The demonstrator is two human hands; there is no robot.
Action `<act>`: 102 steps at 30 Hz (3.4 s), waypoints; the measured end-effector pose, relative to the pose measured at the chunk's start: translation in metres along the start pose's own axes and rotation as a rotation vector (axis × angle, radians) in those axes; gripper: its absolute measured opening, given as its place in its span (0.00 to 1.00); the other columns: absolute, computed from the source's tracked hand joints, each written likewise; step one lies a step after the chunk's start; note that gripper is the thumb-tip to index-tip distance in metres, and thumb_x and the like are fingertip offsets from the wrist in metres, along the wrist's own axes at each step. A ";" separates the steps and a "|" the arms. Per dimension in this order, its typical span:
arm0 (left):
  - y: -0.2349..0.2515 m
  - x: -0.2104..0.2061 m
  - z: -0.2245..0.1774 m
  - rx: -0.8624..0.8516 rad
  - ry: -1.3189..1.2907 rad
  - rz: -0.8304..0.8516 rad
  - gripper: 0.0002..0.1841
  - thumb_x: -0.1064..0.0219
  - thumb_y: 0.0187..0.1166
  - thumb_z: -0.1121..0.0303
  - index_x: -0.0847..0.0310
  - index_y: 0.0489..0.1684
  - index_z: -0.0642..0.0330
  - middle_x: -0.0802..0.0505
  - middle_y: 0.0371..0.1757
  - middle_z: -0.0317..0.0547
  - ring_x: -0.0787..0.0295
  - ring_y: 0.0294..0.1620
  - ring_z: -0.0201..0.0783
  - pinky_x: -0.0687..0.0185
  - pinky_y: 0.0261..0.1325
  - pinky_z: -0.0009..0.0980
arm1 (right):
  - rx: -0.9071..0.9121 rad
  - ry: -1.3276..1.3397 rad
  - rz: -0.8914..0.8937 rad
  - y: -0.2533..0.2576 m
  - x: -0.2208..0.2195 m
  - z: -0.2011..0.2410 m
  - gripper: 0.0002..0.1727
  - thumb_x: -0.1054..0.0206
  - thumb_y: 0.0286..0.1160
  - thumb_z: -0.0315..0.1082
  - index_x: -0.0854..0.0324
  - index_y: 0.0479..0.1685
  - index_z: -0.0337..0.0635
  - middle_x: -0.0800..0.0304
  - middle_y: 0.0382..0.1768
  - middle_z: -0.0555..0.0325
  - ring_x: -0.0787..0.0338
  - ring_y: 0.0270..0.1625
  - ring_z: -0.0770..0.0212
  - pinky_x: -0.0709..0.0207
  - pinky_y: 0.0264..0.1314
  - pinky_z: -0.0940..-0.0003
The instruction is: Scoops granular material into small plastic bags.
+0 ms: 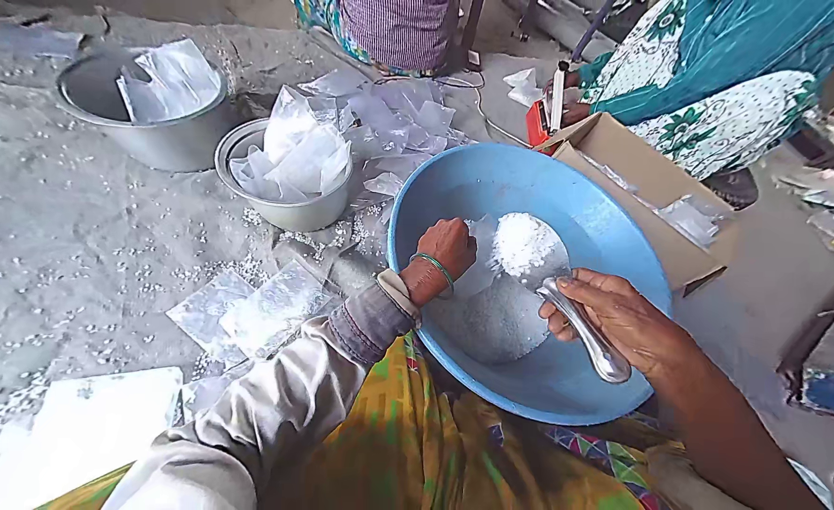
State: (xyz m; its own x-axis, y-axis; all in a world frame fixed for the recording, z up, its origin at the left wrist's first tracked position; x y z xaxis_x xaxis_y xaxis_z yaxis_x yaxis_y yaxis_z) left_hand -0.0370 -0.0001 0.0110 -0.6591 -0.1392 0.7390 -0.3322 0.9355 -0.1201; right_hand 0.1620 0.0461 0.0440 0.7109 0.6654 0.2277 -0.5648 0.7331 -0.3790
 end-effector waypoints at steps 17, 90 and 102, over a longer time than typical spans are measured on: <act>0.000 -0.001 0.002 -0.001 -0.017 -0.002 0.19 0.48 0.93 0.68 0.14 0.47 0.76 0.07 0.47 0.68 0.09 0.53 0.63 0.20 0.59 0.63 | 0.241 -0.692 -0.418 0.010 0.016 0.008 0.19 0.56 0.97 0.34 0.37 0.71 0.26 0.12 0.38 0.43 0.07 0.31 0.58 0.12 0.40 0.62; -0.010 -0.009 0.002 -0.047 0.005 -0.132 0.17 0.44 0.92 0.69 0.15 0.46 0.76 0.09 0.40 0.71 0.09 0.45 0.67 0.17 0.49 0.61 | -0.025 -1.351 0.299 0.069 -0.036 -0.087 0.21 0.51 0.92 0.33 0.28 0.70 0.23 0.17 0.62 0.24 0.17 0.69 0.29 0.28 0.70 0.37; 0.009 -0.015 0.011 -0.024 0.008 -0.072 0.19 0.47 0.94 0.67 0.14 0.52 0.76 0.08 0.47 0.71 0.09 0.53 0.66 0.19 0.58 0.62 | -0.129 -0.680 0.287 0.057 -0.006 -0.084 0.15 0.47 0.94 0.36 0.24 0.37 0.37 0.21 0.16 0.65 0.27 0.12 0.77 0.35 0.17 0.82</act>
State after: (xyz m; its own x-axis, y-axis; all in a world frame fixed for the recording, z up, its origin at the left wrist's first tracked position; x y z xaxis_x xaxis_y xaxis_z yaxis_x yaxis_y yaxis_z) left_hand -0.0377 0.0068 -0.0089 -0.6289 -0.2035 0.7503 -0.3623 0.9307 -0.0512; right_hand 0.1607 0.0722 -0.0546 0.1034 0.7990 0.5924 -0.6053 0.5231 -0.6000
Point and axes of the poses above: each hand's wrist, its own y-axis towards the middle knuckle, its own x-axis out of the back of the hand, z = x × y, the point moved 6 cm from there along y, towards the middle knuckle
